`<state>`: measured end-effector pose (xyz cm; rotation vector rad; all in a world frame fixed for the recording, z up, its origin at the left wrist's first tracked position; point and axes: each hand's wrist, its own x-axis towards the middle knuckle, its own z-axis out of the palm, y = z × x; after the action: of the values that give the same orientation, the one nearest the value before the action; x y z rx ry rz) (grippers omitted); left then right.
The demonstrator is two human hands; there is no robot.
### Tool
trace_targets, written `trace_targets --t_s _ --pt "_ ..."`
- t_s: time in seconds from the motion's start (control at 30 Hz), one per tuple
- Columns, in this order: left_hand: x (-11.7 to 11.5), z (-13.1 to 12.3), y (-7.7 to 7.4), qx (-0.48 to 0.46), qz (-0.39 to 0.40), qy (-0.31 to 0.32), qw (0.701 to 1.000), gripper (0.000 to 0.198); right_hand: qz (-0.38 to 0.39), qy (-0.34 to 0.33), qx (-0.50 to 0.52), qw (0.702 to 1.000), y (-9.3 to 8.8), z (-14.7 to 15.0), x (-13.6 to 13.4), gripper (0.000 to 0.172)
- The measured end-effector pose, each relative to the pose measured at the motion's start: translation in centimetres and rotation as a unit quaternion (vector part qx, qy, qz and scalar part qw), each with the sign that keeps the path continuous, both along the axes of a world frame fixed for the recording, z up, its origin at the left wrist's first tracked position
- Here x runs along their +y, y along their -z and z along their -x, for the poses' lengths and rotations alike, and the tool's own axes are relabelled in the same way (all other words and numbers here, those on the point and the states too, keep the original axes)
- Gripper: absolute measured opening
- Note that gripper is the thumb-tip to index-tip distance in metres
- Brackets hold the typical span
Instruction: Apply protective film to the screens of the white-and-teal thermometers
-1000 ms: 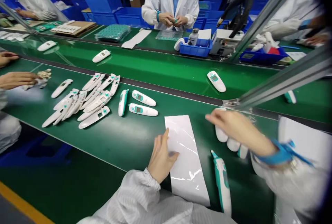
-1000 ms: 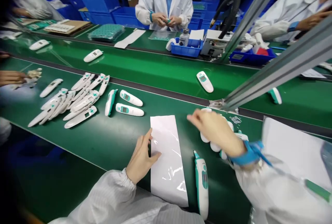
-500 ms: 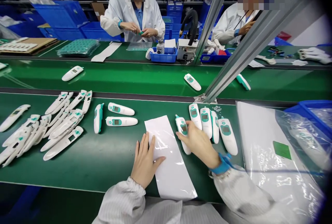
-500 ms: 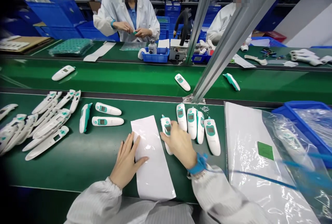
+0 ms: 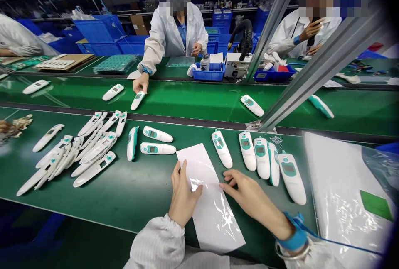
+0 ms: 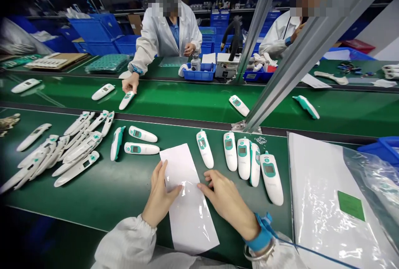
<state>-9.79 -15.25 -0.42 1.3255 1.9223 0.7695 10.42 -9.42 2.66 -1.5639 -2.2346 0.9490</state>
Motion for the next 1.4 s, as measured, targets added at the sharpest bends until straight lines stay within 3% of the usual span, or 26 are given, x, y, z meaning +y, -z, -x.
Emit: trace_targets --t_s 0.13,0.3,0.4,0.47,0.53,0.67,0.77,0.83,0.93,1.0,1.03,1.17,1.4 --pt "1.2 -0.2 0.2 -0.025 -0.017 -0.015 0.999 0.074 -0.015 0.063 0.088 0.994 0.0 0.3 0.2 0.027" --pt "2.2 -0.7 0.2 -0.082 -0.031 -0.045 0.995 0.081 -0.045 -0.005 -0.044 0.998 0.9 1.5 0.1 0.03" --pt "2.7 -0.4 -0.1 -0.166 -0.009 -0.108 0.98 0.088 -0.05 -0.011 -0.06 0.997 2.5 2.0 -1.1 0.042" --pt "3.1 0.0 -0.3 -0.248 0.011 -0.14 0.958 0.094 -0.009 0.02 -0.007 1.0 3.2 2.2 -1.5 0.046" --pt "3.5 0.5 -0.8 -0.328 0.027 -0.137 0.934 0.088 0.068 0.054 0.084 0.993 3.5 2.3 -1.4 0.044" --pt "4.0 1.0 -1.9 -0.423 0.051 -0.102 0.899 0.044 0.218 0.06 0.287 0.931 3.1 2.5 -0.5 0.034" --pt "4.3 0.7 -2.3 -0.462 0.058 -0.106 0.878 0.039 0.275 0.025 0.341 0.898 2.6 2.5 -0.2 0.027" --pt "4.5 0.5 -2.3 -0.475 0.054 -0.118 0.87 0.038 0.236 0.025 0.31 0.92 2.2 2.3 -0.1 0.031" --pt "4.7 0.0 -2.2 -0.481 0.044 -0.133 0.866 0.034 -0.01 0.084 0.208 0.974 1.4 2.2 0.0 0.044" --pt "4.8 -0.2 -2.4 -0.488 0.039 -0.129 0.862 0.033 -0.154 0.076 0.158 0.973 0.7 2.5 0.3 0.04" --pt "4.8 -0.4 -2.6 -0.492 0.039 -0.125 0.86 0.033 -0.183 0.053 0.149 0.97 0.4 2.8 0.5 0.034" --pt "4.8 -0.6 -3.4 -0.497 0.048 -0.114 0.859 0.029 -0.148 0.004 0.167 0.975 -0.2 3.9 1.3 0.016" --pt "4.9 -1.0 -3.8 -0.455 0.039 -0.12 0.881 0.03 0.037 0.069 0.238 0.968 -0.1 4.5 2.1 0.014"
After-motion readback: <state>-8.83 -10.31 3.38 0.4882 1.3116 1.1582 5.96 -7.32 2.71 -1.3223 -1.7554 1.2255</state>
